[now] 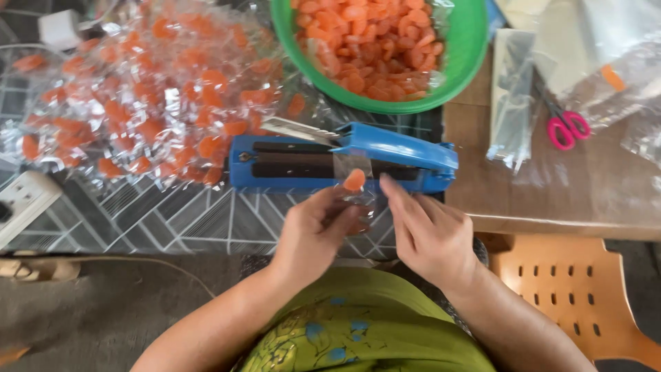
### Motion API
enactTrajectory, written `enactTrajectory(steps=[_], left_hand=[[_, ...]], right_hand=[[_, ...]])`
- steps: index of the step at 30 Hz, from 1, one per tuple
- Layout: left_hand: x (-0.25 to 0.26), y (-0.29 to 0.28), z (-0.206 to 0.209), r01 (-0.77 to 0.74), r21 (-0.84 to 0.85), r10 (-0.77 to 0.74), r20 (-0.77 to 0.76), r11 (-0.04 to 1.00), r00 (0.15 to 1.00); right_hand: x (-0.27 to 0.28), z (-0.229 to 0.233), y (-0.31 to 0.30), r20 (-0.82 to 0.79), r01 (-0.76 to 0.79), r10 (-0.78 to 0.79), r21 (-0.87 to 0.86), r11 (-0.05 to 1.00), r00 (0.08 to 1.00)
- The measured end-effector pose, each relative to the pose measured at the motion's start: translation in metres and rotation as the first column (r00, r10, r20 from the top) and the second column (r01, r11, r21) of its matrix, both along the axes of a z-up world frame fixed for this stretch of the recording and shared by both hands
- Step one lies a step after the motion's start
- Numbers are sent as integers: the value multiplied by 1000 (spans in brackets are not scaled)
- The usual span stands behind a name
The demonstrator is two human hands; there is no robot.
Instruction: Packaging small orange food items into plastic bags and sealing them with a heat sealer
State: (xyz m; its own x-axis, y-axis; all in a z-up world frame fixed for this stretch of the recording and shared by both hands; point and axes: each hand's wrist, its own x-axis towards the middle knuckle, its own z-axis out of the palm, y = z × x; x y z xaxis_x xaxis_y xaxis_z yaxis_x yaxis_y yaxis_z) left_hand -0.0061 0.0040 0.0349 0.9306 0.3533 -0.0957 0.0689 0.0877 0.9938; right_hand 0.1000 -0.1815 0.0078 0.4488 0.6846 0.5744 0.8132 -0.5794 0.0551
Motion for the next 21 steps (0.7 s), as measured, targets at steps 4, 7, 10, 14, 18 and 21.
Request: enactTrajectory(steps=[4, 7, 10, 14, 18, 21], left_hand=[[-1, 13, -2, 61, -180, -64, -10, 982, 998], [-7, 20, 1, 144, -282, -152, -8, 948, 988], [-17, 19, 10, 202, -212, -201, 25, 956, 979], [-33, 21, 11, 281, -111, -260, 173, 953, 950], [-41, 28, 7, 290, -85, -268, 210, 953, 940], [-39, 31, 2, 294, -31, -273, 281, 955, 920]], right_hand=[[45, -9, -80, -45, 126, -119, 224, 966, 992], [131, -24, -149, 21, 317, -323, 130, 939, 946], [196, -47, -198, 64, 342, -345, 57, 938, 936], [229, -80, -237, 127, 349, -337, -90, 933, 933], [175, -39, -214, -245, 562, -644, -332, 758, 724], [132, -6, -196, -421, 579, -737, -455, 676, 529]])
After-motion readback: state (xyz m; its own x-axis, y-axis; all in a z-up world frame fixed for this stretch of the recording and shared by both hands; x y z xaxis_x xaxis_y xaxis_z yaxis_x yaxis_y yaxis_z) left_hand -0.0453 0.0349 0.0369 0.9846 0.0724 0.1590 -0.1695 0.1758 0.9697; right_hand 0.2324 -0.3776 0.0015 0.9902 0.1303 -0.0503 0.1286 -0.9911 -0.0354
